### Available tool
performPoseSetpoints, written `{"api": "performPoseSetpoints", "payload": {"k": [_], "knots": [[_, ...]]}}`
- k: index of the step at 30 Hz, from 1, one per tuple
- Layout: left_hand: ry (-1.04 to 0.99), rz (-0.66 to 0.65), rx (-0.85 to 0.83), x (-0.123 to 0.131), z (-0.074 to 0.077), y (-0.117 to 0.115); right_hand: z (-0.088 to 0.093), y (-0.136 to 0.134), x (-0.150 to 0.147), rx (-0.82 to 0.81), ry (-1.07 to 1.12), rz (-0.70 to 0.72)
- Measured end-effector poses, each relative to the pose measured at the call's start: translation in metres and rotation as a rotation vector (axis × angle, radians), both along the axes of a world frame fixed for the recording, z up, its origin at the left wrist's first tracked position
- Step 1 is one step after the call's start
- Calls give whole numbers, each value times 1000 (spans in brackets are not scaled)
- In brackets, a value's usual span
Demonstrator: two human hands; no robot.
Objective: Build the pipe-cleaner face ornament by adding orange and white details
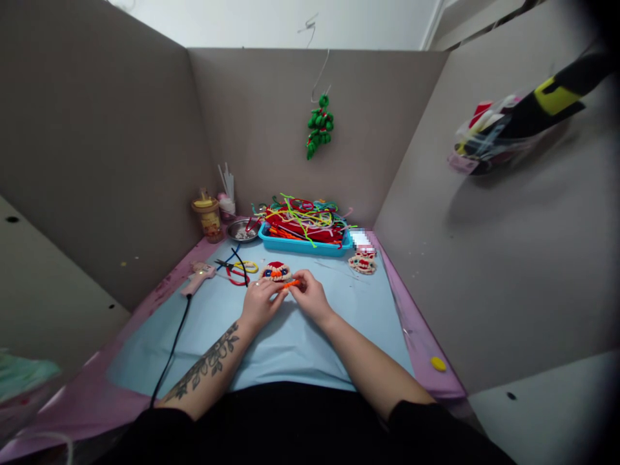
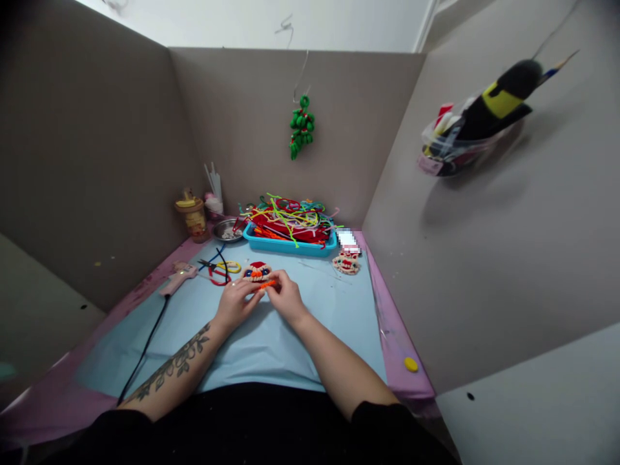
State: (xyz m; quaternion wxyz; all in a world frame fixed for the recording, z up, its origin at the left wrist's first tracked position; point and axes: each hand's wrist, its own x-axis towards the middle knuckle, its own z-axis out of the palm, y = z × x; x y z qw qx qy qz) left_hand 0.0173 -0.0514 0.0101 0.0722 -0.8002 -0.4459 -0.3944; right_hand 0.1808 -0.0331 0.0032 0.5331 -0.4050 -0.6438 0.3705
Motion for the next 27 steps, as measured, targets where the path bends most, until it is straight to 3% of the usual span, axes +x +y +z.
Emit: {"api": "performPoseSetpoints", "payload": {"k": [13,22,27], "knots": [[-24,-3,9,-1,-9,6,-7,-4,-4,56,-122,-60],[-89,-66,-75,-3,-10,8,-4,5,-2,-45,23,63],[-79,-56,-70,-3,-12,9,-8,7,-2,-68,34,48]]}}
